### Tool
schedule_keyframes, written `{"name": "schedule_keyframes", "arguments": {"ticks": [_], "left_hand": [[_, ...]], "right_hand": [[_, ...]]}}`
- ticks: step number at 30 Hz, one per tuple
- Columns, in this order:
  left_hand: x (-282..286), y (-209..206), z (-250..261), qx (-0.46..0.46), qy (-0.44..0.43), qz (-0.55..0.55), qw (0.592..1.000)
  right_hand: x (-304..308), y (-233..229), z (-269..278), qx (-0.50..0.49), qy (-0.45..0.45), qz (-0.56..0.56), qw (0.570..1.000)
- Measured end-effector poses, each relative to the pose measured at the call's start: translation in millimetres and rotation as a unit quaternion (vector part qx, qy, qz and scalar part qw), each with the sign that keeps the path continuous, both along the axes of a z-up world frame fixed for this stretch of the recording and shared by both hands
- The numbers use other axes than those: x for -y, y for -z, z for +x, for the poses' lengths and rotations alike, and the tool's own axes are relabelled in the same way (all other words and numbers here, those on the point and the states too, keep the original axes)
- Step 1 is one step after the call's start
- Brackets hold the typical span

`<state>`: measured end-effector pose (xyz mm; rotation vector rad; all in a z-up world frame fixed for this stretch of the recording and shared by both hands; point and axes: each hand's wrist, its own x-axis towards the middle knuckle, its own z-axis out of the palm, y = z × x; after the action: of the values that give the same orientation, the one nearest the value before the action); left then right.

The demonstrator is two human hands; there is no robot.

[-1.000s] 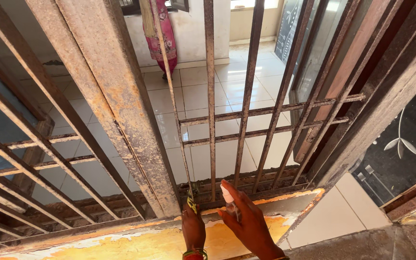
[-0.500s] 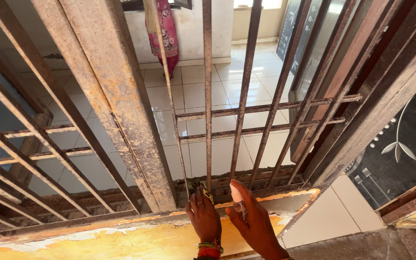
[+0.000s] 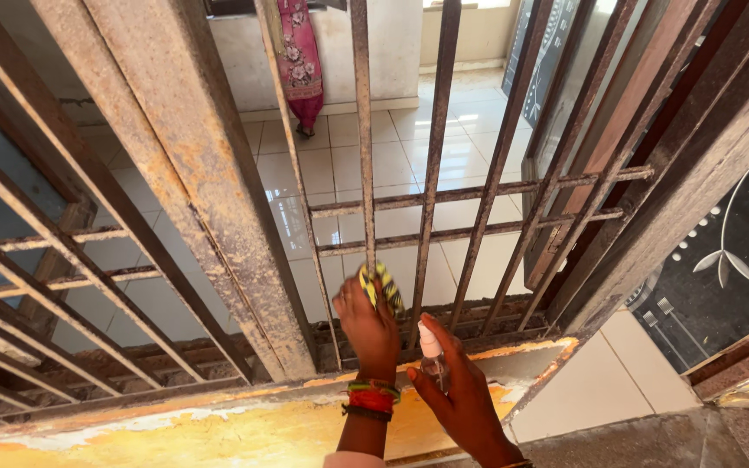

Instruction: The person cleans a metal window grille by spraying a liquid from a small bottle and wiping the bars with a cloth. The person works methodically along the vertical and horizontal bars, repeatedly spraying and wiping to remove dirt and grime.

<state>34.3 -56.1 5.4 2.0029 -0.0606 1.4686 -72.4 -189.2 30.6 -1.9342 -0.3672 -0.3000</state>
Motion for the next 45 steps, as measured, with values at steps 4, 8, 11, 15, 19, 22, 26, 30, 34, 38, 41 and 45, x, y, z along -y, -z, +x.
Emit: {"name": "schedule_keyframes", "arguments": {"ticks": [4, 8, 11, 15, 19, 22, 26, 30, 34, 38, 41, 45], "left_hand": [[-6, 60, 10, -0.111, 0.012, 0.004, 0.994], [-17, 137, -3, -0.223, 0.011, 0.048, 0.974], [-25, 158, -32, -0.338, 0.065, 0.043, 0.938], [-30, 131, -48, -0.331, 0.107, 0.049, 0.936], [-39, 79, -57, -0.353, 0.065, 0.111, 0.927], [-24, 45, -47, -0.156, -0.015, 0.076, 0.985], [-4, 23, -13, -0.035, 0.009, -0.075, 0.997], [5, 52, -10, -0.075, -0.052, 0.03, 0.995], [-10, 90, -17, -0.186, -0.068, 0.106, 0.974], [-21, 98, -26, -0.183, -0.03, 0.152, 0.971], [-25, 97, -31, -0.191, -0.042, 0.203, 0.96], [-30, 105, -52, -0.232, -0.105, 0.329, 0.909]], "right_hand": [[-1, 6, 2, -0.044, -0.002, 0.005, 0.999], [0, 7, 0, -0.04, -0.008, 0.006, 0.999], [0, 8, -1, -0.069, -0.002, -0.01, 0.998], [-4, 7, -4, -0.054, -0.026, -0.014, 0.998], [-7, 1, -6, -0.115, -0.012, -0.022, 0.993], [-4, -2, -8, -0.092, -0.014, -0.016, 0.996], [3, -3, -13, -0.073, -0.01, -0.004, 0.997], [12, 1, -13, -0.097, -0.002, -0.002, 0.995], [13, 4, -10, -0.157, 0.022, 0.019, 0.987], [-1, 11, -1, -0.138, 0.028, -0.04, 0.989], [-10, 23, 1, -0.046, 0.017, -0.032, 0.998], [-4, 30, 1, -0.072, 0.037, -0.045, 0.996]]}}
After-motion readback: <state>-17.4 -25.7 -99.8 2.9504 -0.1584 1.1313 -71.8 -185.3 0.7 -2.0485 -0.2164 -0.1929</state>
